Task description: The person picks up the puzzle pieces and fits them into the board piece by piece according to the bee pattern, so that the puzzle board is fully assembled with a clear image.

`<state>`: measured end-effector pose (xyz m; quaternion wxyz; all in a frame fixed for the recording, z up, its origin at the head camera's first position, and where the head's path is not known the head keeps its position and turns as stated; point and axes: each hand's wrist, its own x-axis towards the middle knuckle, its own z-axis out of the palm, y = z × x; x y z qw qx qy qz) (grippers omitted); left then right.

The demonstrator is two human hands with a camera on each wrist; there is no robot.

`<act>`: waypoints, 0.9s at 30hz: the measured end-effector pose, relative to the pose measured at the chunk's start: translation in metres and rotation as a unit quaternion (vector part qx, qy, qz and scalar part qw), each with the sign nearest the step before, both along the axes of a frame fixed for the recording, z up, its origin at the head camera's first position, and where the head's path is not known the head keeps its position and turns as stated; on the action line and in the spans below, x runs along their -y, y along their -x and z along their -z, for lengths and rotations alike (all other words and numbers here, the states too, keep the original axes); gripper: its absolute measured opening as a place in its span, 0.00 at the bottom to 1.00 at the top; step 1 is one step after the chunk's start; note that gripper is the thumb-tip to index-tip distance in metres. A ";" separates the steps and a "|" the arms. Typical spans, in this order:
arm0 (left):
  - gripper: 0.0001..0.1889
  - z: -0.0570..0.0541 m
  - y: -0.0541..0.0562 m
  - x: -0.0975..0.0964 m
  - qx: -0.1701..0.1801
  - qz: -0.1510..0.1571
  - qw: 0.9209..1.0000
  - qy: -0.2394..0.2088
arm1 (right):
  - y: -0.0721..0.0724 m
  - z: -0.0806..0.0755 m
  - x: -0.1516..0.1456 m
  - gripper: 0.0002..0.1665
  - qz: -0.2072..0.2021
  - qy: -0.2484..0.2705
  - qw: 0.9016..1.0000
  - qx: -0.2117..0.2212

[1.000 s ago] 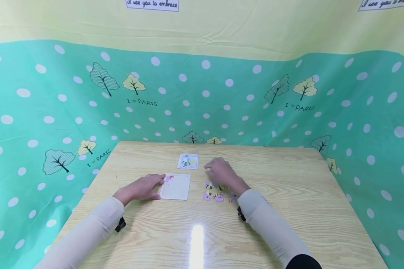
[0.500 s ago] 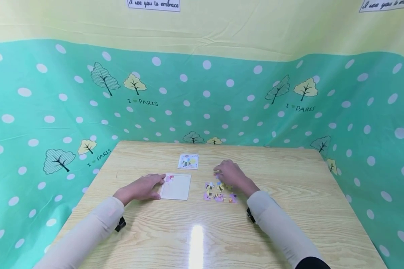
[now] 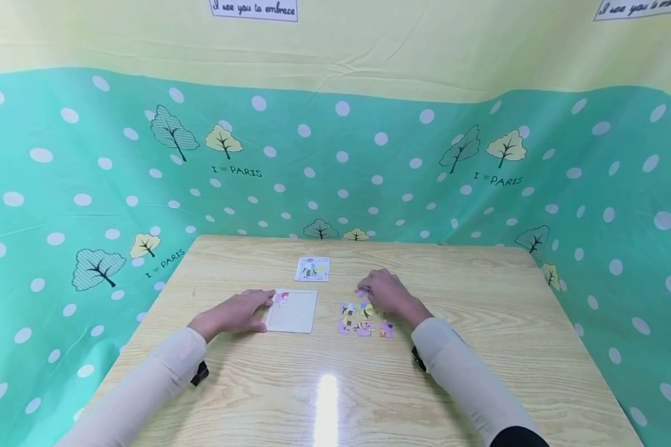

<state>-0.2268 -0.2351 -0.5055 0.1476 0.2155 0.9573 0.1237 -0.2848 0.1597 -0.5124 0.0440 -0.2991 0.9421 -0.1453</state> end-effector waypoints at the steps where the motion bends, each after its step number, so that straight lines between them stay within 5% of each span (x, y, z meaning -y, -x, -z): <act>1: 0.38 0.000 0.000 0.000 0.000 -0.001 1.000 0.001 | 0.001 0.000 0.000 0.18 0.001 0.000 1.000 0.000; 27: 0.35 0.002 -0.001 -0.001 0.004 -0.002 1.000 0.006 | -0.001 -0.006 0.010 0.20 -0.017 0.013 1.000 0.001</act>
